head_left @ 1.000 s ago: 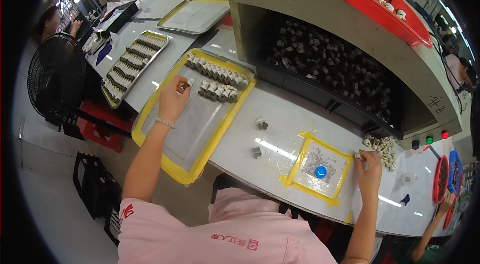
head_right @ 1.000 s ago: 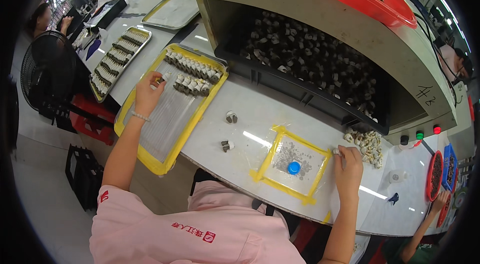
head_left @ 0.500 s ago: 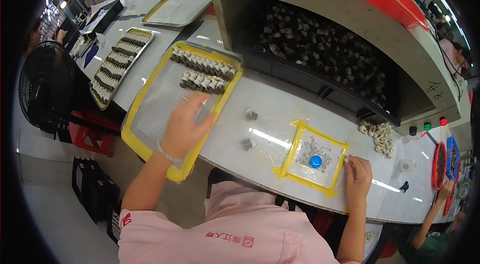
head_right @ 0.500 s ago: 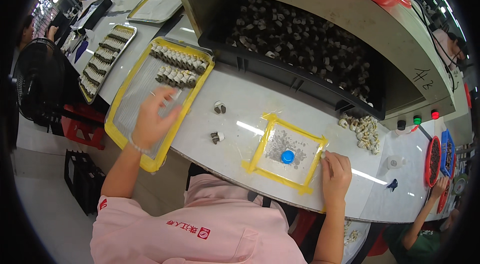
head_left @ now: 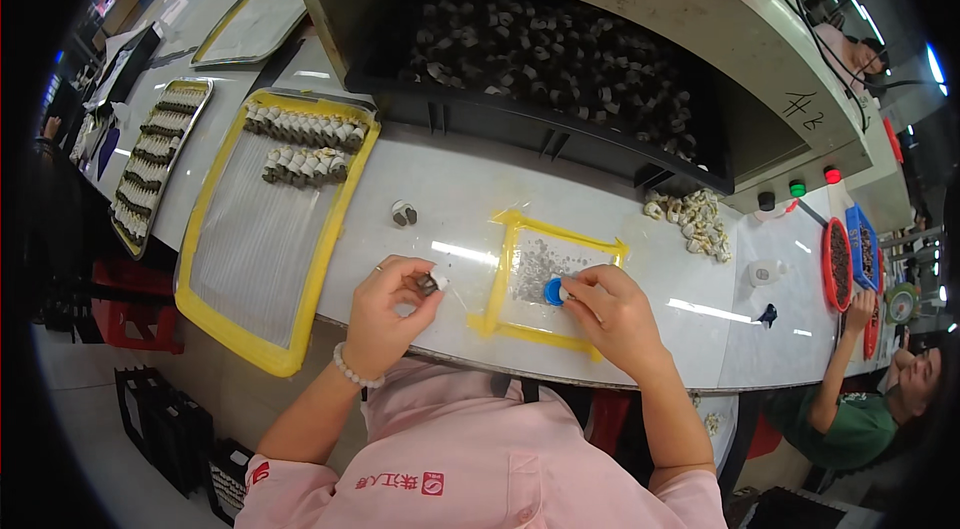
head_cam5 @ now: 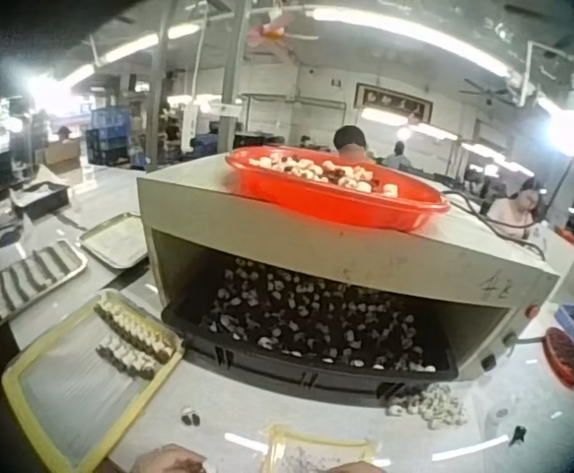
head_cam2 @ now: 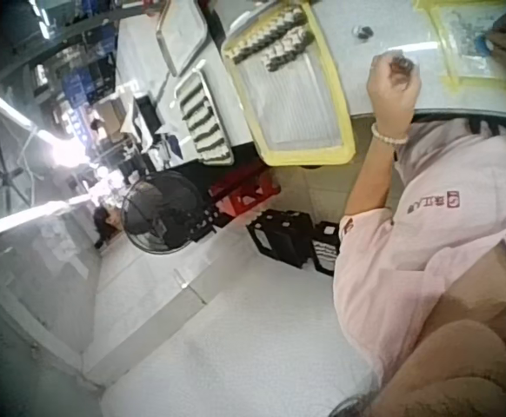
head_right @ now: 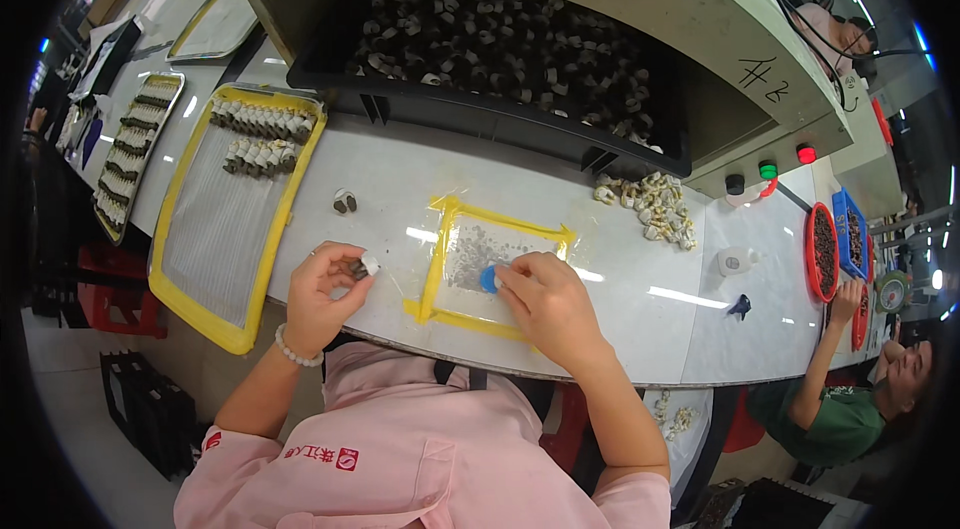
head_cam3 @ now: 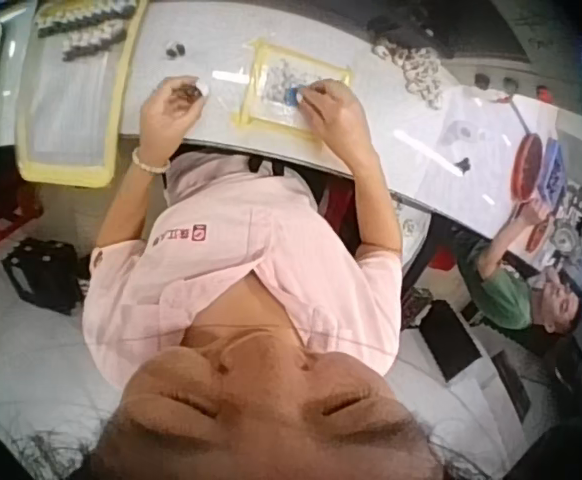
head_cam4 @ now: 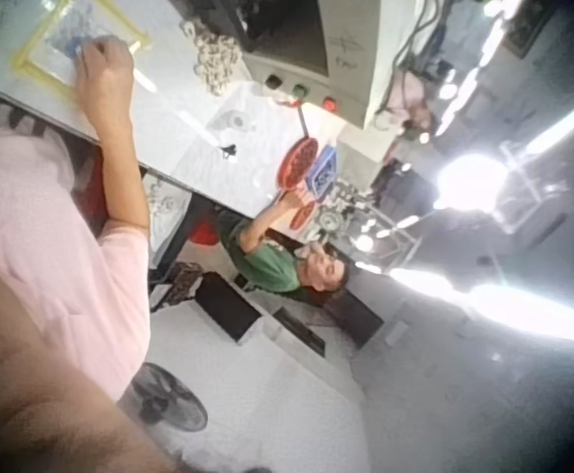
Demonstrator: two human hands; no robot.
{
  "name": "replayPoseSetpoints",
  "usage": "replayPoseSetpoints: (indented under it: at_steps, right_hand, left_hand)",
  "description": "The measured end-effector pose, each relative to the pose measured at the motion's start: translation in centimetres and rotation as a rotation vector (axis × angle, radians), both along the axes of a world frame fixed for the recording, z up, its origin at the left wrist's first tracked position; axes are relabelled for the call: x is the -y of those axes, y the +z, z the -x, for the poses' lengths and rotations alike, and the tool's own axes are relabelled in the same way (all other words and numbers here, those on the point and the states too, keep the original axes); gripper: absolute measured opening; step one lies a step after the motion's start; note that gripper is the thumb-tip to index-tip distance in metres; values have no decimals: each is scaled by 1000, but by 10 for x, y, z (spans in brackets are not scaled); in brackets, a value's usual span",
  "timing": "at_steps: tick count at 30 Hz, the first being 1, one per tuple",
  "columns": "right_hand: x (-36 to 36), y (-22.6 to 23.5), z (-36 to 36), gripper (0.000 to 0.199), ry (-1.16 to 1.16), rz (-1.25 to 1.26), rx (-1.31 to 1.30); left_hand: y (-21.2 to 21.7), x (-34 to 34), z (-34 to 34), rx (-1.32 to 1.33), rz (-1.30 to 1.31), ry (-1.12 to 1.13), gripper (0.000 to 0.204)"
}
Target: The person assembles small plastic components by hand, then organizes them into an organizing tray.
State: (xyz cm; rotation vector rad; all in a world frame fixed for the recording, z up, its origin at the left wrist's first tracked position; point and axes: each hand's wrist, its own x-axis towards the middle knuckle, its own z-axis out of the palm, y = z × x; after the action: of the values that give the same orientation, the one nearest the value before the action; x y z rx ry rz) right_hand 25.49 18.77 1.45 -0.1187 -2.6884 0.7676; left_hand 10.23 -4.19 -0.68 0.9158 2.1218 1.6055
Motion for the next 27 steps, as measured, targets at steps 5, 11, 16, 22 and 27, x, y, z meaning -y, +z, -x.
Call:
replayPoseSetpoints:
  at_steps: [5,11,16,22,27]
  right_hand:
    - [3,3,6,20,45,-140,108]
    - [6,1,7,18,21,-92,123]
    - [13,-3,-8,20,-151,368,97]
    - [22,-4,-20,24,-147,973,-30]
    - [28,0,-21,26,-64,1026,-73]
  left_hand:
    - [-2,-14,-16,546,-348,-90,31]
    - [-4,-27,-36,889,-359,-128,30]
    - [-10,-33,-45,922,-343,-202,30]
    - [-10,-39,-50,990,-377,-216,28]
    - [-10,-41,-52,994,-386,-223,28]
